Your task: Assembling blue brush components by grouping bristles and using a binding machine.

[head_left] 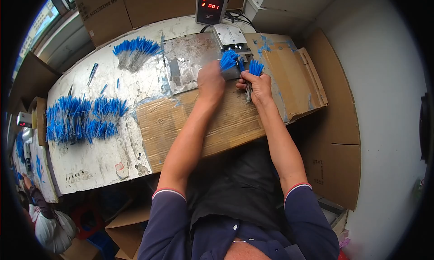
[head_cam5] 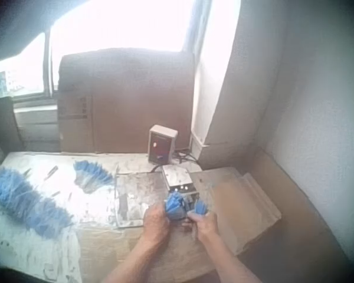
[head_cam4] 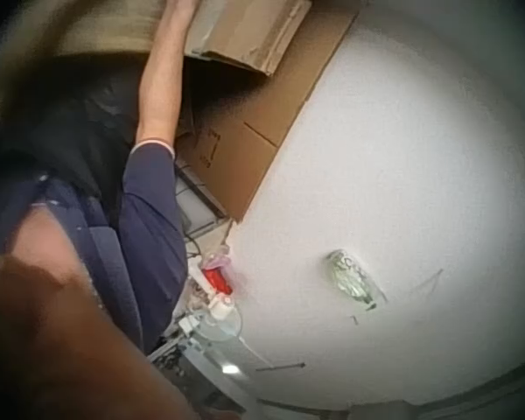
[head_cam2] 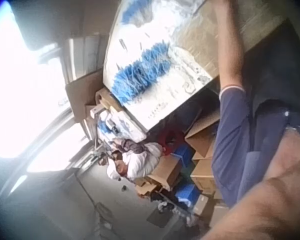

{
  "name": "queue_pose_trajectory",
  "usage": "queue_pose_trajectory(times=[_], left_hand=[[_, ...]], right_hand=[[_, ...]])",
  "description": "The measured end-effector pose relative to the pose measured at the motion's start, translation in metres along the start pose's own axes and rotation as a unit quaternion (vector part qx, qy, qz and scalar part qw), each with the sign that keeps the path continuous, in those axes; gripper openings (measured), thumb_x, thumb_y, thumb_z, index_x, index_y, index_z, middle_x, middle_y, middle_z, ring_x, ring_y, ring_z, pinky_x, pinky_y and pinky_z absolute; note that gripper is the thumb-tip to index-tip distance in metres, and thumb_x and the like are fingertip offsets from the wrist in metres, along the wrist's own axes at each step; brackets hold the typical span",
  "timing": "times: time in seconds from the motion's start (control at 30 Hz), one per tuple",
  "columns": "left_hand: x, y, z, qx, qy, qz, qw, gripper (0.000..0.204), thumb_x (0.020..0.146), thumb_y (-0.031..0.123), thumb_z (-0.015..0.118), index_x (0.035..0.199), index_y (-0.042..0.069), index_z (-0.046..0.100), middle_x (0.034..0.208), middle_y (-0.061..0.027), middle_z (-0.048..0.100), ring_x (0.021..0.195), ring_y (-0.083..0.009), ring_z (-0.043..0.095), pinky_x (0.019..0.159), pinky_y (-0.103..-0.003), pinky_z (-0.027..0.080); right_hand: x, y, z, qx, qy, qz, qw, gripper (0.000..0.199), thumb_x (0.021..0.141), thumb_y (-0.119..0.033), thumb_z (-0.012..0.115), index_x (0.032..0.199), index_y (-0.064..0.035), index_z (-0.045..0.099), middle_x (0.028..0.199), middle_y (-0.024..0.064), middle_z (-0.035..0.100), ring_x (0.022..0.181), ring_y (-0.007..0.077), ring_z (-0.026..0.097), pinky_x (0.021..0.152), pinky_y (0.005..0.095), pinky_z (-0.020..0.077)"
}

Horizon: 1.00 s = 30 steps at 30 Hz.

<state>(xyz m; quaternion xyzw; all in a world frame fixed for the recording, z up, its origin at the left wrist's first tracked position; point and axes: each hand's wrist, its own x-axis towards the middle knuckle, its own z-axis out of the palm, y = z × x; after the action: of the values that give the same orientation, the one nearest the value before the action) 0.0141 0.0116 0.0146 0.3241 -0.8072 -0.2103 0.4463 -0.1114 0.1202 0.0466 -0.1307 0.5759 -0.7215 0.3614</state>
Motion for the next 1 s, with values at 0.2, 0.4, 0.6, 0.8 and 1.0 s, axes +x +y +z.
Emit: queue_pose_trajectory(times=[0.2,0.4,0.6,0.8,1.0], left_hand=[[0.001,-0.002,0.002,0.068,-0.012,-0.007,0.998,0.023,0.079,-0.005,0.057,0.101,0.002,0.062,0.088,-0.0185,0.066,0.086,-0.0390,0.064,0.078,-0.048,0.051],[0.003,0.000,-0.005,-0.003,0.030,-0.105,0.994,0.016,0.084,-0.002,0.060,0.100,0.002,0.060,0.088,-0.0207,0.064,0.083,-0.0437,0.064,0.074,-0.052,0.049],[0.005,-0.004,-0.003,-0.050,0.090,-0.095,0.990,0.010,0.090,0.004,0.056,0.099,0.005,0.060,0.088,-0.0188,0.065,0.084,-0.0430,0.063,0.072,-0.052,0.049],[0.005,-0.007,-0.003,-0.029,0.092,-0.092,0.991,0.014,0.089,0.003,0.057,0.102,0.005,0.062,0.091,-0.0184,0.066,0.088,-0.0414,0.063,0.077,-0.051,0.048],[0.010,-0.006,-0.001,-0.008,0.203,-0.006,0.979,0.019,0.087,0.003,0.059,0.105,0.005,0.063,0.092,-0.0146,0.067,0.092,-0.0371,0.062,0.082,-0.048,0.045]], right_hand=[[-0.004,0.001,0.010,-0.021,-0.003,-0.019,1.000,0.014,0.081,0.005,0.072,0.091,0.0022,0.062,0.078,0.0110,0.066,0.062,0.0197,0.068,0.053,0.0335,0.0631],[0.002,-0.001,0.018,-0.062,0.024,-0.040,0.997,0.013,0.078,0.008,0.071,0.087,0.0030,0.063,0.075,0.0105,0.066,0.057,0.0182,0.066,0.048,0.0320,0.0612],[0.020,-0.001,0.031,-0.116,0.082,-0.052,0.989,0.010,0.075,0.010,0.070,0.078,0.0042,0.062,0.071,0.0116,0.066,0.054,0.0192,0.066,0.042,0.0317,0.0590],[0.022,0.003,0.038,-0.139,0.106,-0.046,0.984,0.011,0.076,0.011,0.069,0.079,0.0051,0.060,0.070,0.0120,0.064,0.052,0.0206,0.065,0.042,0.0341,0.0588],[0.021,0.002,0.035,-0.057,0.079,-0.020,0.995,0.009,0.078,0.006,0.070,0.080,0.0042,0.062,0.072,0.0124,0.066,0.056,0.0211,0.067,0.045,0.0361,0.0607]])
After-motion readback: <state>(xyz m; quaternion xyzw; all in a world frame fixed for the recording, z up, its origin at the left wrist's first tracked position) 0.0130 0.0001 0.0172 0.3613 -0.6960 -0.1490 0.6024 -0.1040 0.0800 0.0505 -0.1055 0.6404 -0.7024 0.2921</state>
